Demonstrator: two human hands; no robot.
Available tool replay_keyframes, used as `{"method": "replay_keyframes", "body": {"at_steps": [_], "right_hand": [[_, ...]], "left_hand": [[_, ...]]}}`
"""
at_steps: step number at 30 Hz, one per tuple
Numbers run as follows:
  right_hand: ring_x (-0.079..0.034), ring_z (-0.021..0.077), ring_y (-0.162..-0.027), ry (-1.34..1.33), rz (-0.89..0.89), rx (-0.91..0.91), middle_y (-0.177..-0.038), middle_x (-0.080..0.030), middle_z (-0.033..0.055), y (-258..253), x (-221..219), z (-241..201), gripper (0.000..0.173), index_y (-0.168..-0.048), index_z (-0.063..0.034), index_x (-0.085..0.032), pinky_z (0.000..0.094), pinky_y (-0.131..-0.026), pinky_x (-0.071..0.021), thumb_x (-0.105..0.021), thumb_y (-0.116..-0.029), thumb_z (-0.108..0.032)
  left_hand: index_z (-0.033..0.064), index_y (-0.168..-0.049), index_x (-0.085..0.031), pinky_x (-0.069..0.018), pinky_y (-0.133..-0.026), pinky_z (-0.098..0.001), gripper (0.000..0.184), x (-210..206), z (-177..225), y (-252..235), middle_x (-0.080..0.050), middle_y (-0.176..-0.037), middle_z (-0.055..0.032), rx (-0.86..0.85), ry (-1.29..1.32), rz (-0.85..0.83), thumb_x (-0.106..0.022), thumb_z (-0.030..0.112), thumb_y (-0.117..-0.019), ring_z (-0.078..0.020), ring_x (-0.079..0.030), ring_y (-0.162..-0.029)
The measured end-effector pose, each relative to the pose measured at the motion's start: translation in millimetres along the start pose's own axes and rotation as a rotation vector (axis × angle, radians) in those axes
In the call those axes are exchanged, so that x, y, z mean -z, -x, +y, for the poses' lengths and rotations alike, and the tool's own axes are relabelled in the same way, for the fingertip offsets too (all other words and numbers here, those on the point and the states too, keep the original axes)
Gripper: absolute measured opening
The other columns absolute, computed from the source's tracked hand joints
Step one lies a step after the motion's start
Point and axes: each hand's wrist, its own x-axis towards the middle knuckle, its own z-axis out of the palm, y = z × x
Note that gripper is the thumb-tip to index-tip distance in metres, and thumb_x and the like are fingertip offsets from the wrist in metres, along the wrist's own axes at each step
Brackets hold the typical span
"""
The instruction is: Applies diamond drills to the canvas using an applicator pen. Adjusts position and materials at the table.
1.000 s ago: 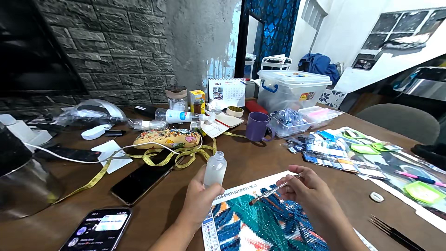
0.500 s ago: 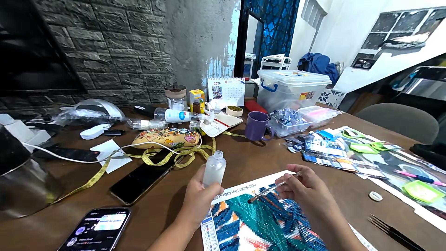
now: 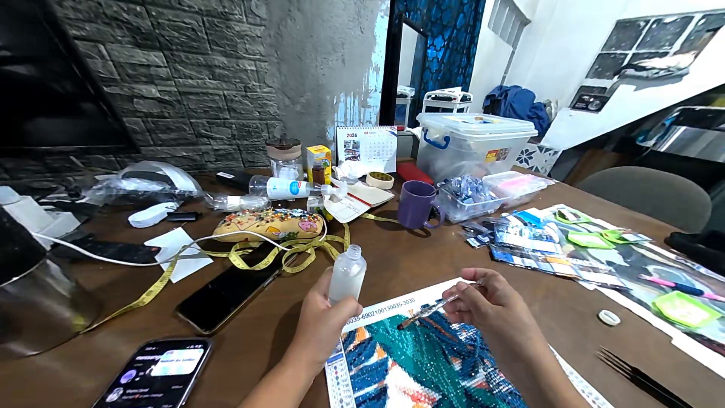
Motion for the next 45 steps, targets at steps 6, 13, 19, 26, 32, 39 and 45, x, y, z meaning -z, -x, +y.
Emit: {"method": "replay_keyframes", "body": {"at_steps": [6, 13, 19, 26, 32, 39, 45], "right_hand": [[-0.069, 0.012, -0.064, -0.005, 0.065, 0.033, -0.081, -0.069, 0.0085, -3, 8, 0, 0.017, -0.121, 0.003, -0.05, 0.0242, -0.062, -0.0586, -0.048, -0.1051, 0.0], [-0.07, 0.0134, -0.067, -0.051, -0.004, -0.015, -0.086, -0.069, 0.0093, 0, 0, -1, 0.015, -0.121, 0.0024, -0.049, 0.0257, -0.064, -0.0597, -0.049, -0.1053, 0.0], [-0.07, 0.0125, -0.066, -0.002, 0.051, 0.023, -0.083, -0.069, 0.0088, -6, 7, 3, 0.014, -0.119, 0.0024, -0.05, 0.0253, -0.063, -0.0593, -0.05, -0.1046, 0.0], [-0.069, 0.0117, -0.064, -0.08, 0.039, 0.001, -0.081, -0.068, 0.0082, -4, 3, 0, 0.011, -0.116, 0.0018, -0.05, 0.0234, -0.062, -0.0586, -0.05, -0.1046, 0.001], [-0.069, 0.013, -0.065, -0.034, 0.058, 0.006, -0.081, -0.068, 0.0089, -6, 6, 3, 0.012, -0.116, 0.0023, -0.051, 0.025, -0.063, -0.0588, -0.051, -0.1044, 0.001], [-0.068, 0.0116, -0.062, -0.066, 0.094, 0.057, -0.078, -0.068, 0.0078, -3, 8, 1, 0.01, -0.114, 0.0012, -0.051, 0.0229, -0.06, -0.0577, -0.051, -0.1035, 0.002], [-0.071, 0.0136, -0.068, -0.058, -0.054, 0.025, -0.085, -0.069, 0.0083, 5, -3, 1, 0.009, -0.113, 0.0006, -0.052, 0.0263, -0.065, -0.0601, -0.05, -0.1039, 0.001]], "left_hand": [[0.0049, -0.114, -0.061, -0.0556, -0.065, -0.0209, 0.048, 0, -1, 0, -0.07, -0.089, -0.001, -0.005, 0.009, -0.005, -0.063, 0.004, -0.066, -0.0062, -0.069, -0.077], [0.0045, -0.115, -0.061, -0.0554, -0.066, -0.0215, 0.049, 0, -1, 0, -0.07, -0.091, -0.0014, 0.002, -0.003, -0.004, -0.063, 0.004, -0.0663, -0.0066, -0.068, -0.079], [0.0043, -0.116, -0.061, -0.056, -0.065, -0.0217, 0.049, 0, 0, 0, -0.07, -0.09, -0.0012, 0.006, 0.003, -0.003, -0.063, 0.003, -0.0668, -0.0069, -0.069, -0.079], [0.0048, -0.116, -0.061, -0.0552, -0.065, -0.0215, 0.049, 0, 1, 1, -0.069, -0.09, -0.0011, 0.013, -0.011, -0.001, -0.063, 0.004, -0.0668, -0.0065, -0.068, -0.078], [0.0048, -0.116, -0.06, -0.0554, -0.065, -0.0215, 0.049, 0, 1, 1, -0.07, -0.091, -0.0012, 0.012, -0.011, 0.0, -0.063, 0.004, -0.0667, -0.0066, -0.068, -0.078], [0.0045, -0.115, -0.061, -0.0556, -0.065, -0.0215, 0.048, 0, 0, 1, -0.07, -0.091, -0.0017, 0.011, 0.004, 0.003, -0.063, 0.004, -0.0672, -0.0071, -0.068, -0.078], [0.0039, -0.116, -0.06, -0.0557, -0.066, -0.022, 0.049, 0, 0, 1, -0.07, -0.092, -0.002, 0.013, -0.01, 0.003, -0.063, 0.004, -0.0675, -0.0072, -0.068, -0.079]]}}
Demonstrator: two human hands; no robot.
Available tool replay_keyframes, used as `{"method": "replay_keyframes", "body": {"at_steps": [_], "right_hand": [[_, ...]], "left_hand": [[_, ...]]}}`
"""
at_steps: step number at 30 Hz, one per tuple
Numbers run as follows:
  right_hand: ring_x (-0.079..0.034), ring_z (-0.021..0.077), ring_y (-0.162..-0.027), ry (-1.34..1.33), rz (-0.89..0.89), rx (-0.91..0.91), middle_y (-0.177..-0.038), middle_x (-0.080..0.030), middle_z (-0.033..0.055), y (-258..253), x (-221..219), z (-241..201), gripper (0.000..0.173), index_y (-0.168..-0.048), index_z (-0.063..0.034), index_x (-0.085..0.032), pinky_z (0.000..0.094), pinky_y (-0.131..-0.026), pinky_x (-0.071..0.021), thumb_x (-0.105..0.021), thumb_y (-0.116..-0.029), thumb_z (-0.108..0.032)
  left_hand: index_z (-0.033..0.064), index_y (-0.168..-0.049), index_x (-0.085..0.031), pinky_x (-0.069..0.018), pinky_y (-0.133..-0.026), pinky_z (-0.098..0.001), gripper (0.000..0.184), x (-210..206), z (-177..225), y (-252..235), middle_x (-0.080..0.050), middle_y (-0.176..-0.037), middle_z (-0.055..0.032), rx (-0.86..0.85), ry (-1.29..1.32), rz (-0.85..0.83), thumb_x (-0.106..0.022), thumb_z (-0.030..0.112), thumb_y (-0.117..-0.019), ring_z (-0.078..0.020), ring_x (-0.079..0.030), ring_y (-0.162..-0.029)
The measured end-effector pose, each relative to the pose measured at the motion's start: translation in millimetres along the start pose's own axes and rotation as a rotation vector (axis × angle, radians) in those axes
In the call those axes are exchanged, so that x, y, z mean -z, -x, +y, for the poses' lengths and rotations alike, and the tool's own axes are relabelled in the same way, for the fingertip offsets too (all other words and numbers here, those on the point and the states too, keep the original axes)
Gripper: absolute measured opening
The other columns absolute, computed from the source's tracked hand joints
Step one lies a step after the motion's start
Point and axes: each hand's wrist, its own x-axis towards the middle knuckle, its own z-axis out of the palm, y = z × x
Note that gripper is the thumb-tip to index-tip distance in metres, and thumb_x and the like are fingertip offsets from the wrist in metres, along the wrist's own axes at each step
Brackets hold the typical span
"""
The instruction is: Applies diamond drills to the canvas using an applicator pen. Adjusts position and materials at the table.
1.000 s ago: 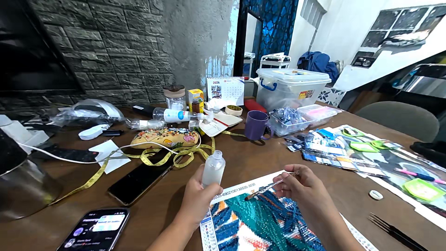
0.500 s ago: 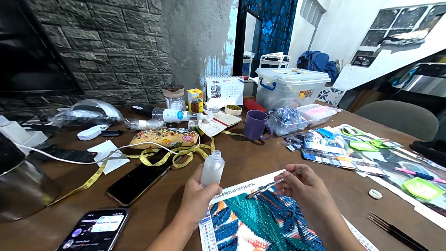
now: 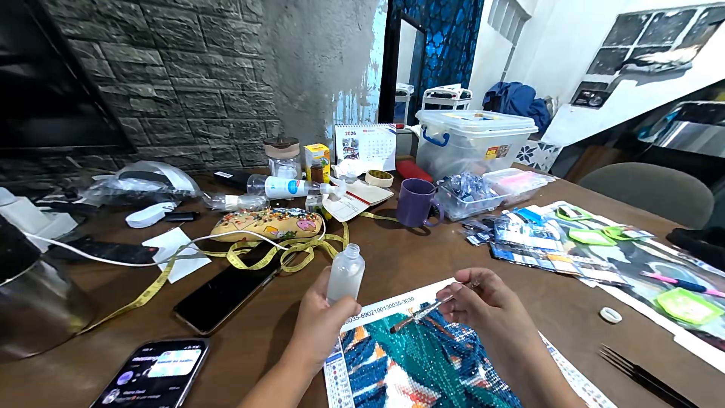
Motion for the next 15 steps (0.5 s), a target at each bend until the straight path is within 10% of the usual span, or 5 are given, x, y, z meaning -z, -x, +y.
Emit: {"method": "replay_keyframes", "body": {"at_steps": [15], "right_hand": [[-0.069, 0.0115, -0.063, 0.069, 0.123, 0.08, -0.079, -0.069, 0.0064, -7, 21, 3, 0.009, -0.111, 0.0004, -0.053, 0.0233, -0.061, -0.0585, -0.052, -0.1022, 0.002]], "left_hand": [[0.0047, -0.115, -0.061, -0.0555, -0.066, -0.0218, 0.048, 1, 0, 0, -0.07, -0.09, -0.0015, -0.002, 0.004, -0.005, -0.063, 0.005, -0.0674, -0.0071, -0.068, -0.077]]}}
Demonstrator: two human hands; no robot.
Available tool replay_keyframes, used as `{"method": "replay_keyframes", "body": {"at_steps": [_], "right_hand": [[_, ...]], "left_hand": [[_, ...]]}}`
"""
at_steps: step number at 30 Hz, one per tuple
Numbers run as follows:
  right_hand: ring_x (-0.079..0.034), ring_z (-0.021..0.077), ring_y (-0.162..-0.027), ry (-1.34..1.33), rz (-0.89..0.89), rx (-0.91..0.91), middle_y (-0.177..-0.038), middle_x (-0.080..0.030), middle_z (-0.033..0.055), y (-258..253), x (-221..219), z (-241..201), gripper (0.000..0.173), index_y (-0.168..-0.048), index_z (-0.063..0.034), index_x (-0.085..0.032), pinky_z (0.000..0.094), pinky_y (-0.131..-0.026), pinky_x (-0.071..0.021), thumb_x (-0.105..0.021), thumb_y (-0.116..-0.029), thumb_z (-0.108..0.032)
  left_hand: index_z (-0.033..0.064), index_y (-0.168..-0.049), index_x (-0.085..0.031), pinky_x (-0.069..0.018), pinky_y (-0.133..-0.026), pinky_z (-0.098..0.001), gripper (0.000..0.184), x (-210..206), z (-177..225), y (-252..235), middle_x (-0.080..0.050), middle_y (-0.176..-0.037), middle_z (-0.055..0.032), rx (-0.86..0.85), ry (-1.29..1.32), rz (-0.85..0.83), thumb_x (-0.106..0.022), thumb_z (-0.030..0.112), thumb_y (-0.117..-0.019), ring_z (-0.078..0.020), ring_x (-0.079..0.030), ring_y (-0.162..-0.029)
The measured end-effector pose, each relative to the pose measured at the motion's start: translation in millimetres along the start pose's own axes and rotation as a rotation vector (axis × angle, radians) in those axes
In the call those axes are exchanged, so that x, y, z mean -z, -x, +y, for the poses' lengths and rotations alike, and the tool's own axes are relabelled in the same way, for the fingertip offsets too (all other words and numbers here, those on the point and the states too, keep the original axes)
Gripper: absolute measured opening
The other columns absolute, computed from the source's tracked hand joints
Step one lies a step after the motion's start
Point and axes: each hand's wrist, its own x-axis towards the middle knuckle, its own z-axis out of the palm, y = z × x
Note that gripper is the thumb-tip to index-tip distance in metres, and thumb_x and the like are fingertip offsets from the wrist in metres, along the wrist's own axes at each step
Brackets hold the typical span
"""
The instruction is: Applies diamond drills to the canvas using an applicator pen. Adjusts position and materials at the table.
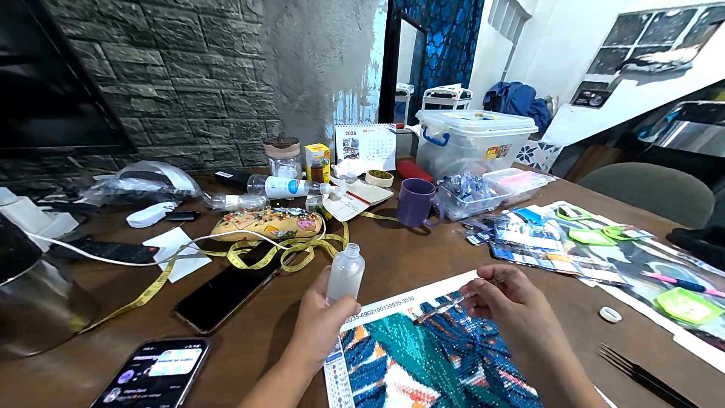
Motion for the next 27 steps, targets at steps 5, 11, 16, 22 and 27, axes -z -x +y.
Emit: {"method": "replay_keyframes", "body": {"at_steps": [5, 11, 16, 22, 27], "right_hand": [[-0.071, 0.0127, -0.066, -0.073, -0.069, -0.002, -0.082, -0.07, 0.0068, 12, -11, -5, 0.007, -0.109, -0.0006, -0.053, 0.0252, -0.063, -0.06, -0.051, -0.1019, 0.001], [-0.071, 0.0128, -0.068, -0.032, -0.129, -0.034, -0.085, -0.07, 0.0071, 15, -19, -3, 0.007, -0.109, -0.0004, -0.054, 0.0254, -0.065, -0.0606, -0.051, -0.1026, 0.0], [-0.07, 0.0116, -0.066, 0.028, -0.073, 0.003, -0.083, -0.07, 0.0063, 9, -8, -1, 0.008, -0.109, -0.0002, -0.055, 0.0245, -0.062, -0.0596, -0.052, -0.102, 0.0], [-0.068, 0.0099, -0.06, 0.015, 0.036, 0.026, -0.076, -0.069, 0.0052, 4, 3, -1, 0.007, -0.106, -0.0007, -0.056, 0.0222, -0.057, -0.0569, -0.053, -0.1005, 0.002], [-0.068, 0.0107, -0.06, -0.112, -0.053, -0.009, -0.076, -0.069, 0.0052, 11, -3, -4, 0.006, -0.105, -0.0011, -0.053, 0.0224, -0.057, -0.0573, -0.051, -0.1008, 0.003]], "left_hand": [[0.0046, -0.116, -0.061, -0.0559, -0.066, -0.0217, 0.05, 0, 0, 0, -0.07, -0.091, -0.0013, 0.002, -0.001, 0.003, -0.064, 0.005, -0.0663, -0.0068, -0.069, -0.078], [0.0047, -0.118, -0.06, -0.0556, -0.066, -0.022, 0.051, 0, 0, 0, -0.07, -0.092, -0.0021, 0.008, -0.009, 0.001, -0.063, 0.005, -0.0671, -0.0072, -0.068, -0.079], [0.0041, -0.116, -0.06, -0.0559, -0.066, -0.022, 0.049, 0, 0, 0, -0.07, -0.09, -0.0016, 0.005, 0.0, 0.006, -0.063, 0.004, -0.0667, -0.0069, -0.069, -0.079], [0.0038, -0.116, -0.06, -0.0557, -0.066, -0.0215, 0.05, 0, 0, 0, -0.07, -0.09, -0.0015, 0.008, 0.01, 0.009, -0.064, 0.004, -0.0659, -0.0067, -0.069, -0.078], [0.0035, -0.116, -0.061, -0.0558, -0.065, -0.0214, 0.05, -1, 1, 1, -0.07, -0.09, -0.0017, 0.012, 0.008, 0.017, -0.063, 0.003, -0.0661, -0.0067, -0.069, -0.078]]}}
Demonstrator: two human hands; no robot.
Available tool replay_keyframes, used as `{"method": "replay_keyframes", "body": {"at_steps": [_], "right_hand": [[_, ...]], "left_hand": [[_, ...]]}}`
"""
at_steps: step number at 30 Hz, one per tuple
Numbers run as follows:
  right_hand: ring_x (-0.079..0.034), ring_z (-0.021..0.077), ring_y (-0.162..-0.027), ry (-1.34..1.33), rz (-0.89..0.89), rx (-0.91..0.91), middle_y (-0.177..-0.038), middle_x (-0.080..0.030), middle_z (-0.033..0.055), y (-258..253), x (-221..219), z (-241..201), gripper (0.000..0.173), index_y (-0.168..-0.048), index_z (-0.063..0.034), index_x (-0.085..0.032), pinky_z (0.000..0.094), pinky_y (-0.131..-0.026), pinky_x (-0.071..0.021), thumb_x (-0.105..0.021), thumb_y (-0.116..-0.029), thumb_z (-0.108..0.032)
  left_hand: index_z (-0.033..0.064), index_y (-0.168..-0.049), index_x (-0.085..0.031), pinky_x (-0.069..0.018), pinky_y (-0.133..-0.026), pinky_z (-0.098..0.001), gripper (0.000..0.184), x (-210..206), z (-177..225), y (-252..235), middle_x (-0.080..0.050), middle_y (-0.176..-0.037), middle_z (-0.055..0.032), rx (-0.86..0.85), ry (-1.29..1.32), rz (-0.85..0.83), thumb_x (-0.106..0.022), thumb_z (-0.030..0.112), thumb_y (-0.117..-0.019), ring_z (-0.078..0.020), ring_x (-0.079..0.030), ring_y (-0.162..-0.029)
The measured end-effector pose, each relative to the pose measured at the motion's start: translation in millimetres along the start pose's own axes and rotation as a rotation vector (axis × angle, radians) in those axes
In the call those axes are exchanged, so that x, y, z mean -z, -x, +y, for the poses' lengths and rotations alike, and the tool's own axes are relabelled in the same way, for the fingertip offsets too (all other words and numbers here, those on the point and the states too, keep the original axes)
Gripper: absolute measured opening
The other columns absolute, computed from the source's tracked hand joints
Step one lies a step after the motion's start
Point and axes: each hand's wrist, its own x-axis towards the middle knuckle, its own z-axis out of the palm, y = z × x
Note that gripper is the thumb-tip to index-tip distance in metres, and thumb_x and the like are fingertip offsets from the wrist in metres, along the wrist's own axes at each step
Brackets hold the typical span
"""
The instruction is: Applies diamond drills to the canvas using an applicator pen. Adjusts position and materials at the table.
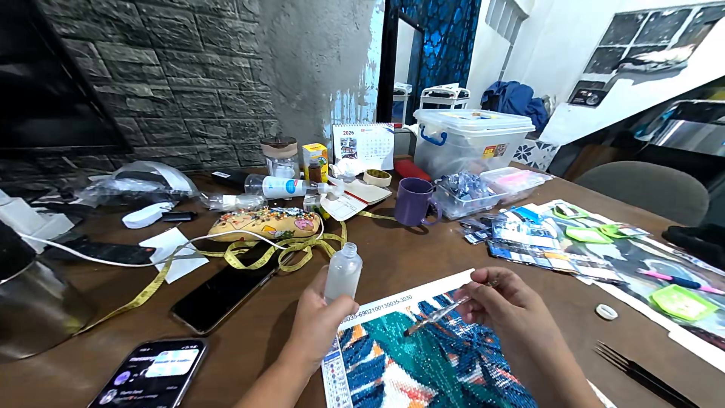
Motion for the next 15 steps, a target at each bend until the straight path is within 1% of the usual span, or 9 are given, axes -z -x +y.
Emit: {"method": "replay_keyframes", "body": {"at_steps": [3, 5, 8, 11, 15], "right_hand": [[-0.07, 0.012, -0.065, 0.014, -0.084, -0.032, -0.081, -0.07, 0.0052, 5, -7, 1, 0.007, -0.107, -0.001, -0.053, 0.0245, -0.062, -0.0596, -0.051, -0.1008, 0.002], [-0.071, 0.0131, -0.067, 0.037, -0.1, -0.051, -0.083, -0.07, 0.0061, 6, -9, 1, 0.007, -0.107, -0.0011, -0.053, 0.0256, -0.063, -0.0602, -0.05, -0.101, 0.001], [-0.07, 0.0119, -0.065, 0.072, -0.059, -0.043, -0.082, -0.07, 0.0055, 3, -5, 1, 0.007, -0.106, -0.0011, -0.055, 0.0247, -0.062, -0.0592, -0.051, -0.1012, 0.001], [-0.068, 0.0092, -0.062, 0.12, -0.007, 0.007, -0.079, -0.07, 0.0039, -1, 2, 1, 0.006, -0.105, -0.0015, -0.055, 0.0224, -0.059, -0.0576, -0.052, -0.1004, 0.001], [-0.067, 0.0088, -0.06, 0.118, 0.04, 0.086, -0.076, -0.07, 0.0032, -1, 6, 2, 0.006, -0.101, -0.003, -0.057, 0.0216, -0.057, -0.0567, -0.052, -0.0975, 0.0]], "left_hand": [[0.0036, -0.115, -0.061, -0.0559, -0.065, -0.0218, 0.048, 1, -1, 0, -0.07, -0.09, -0.0022, -0.009, 0.001, -0.006, -0.064, 0.003, -0.0664, -0.0072, -0.069, -0.078], [0.0044, -0.114, -0.061, -0.0559, -0.064, -0.0217, 0.048, 1, -1, 0, -0.07, -0.089, -0.002, -0.011, 0.0, -0.01, -0.064, 0.003, -0.0664, -0.0071, -0.069, -0.077], [0.0045, -0.114, -0.061, -0.056, -0.065, -0.0221, 0.049, 1, -2, -1, -0.071, -0.09, -0.002, -0.012, -0.002, -0.006, -0.064, 0.003, -0.0657, -0.0075, -0.069, -0.078], [0.0044, -0.114, -0.061, -0.0561, -0.065, -0.0223, 0.049, 2, -2, -1, -0.071, -0.09, -0.002, -0.011, 0.002, -0.005, -0.064, 0.004, -0.0656, -0.0077, -0.069, -0.079], [0.0044, -0.113, -0.061, -0.0563, -0.066, -0.0219, 0.048, 2, 0, 0, -0.07, -0.089, -0.0016, -0.014, 0.004, -0.007, -0.063, 0.003, -0.0656, -0.007, -0.069, -0.078]]}}
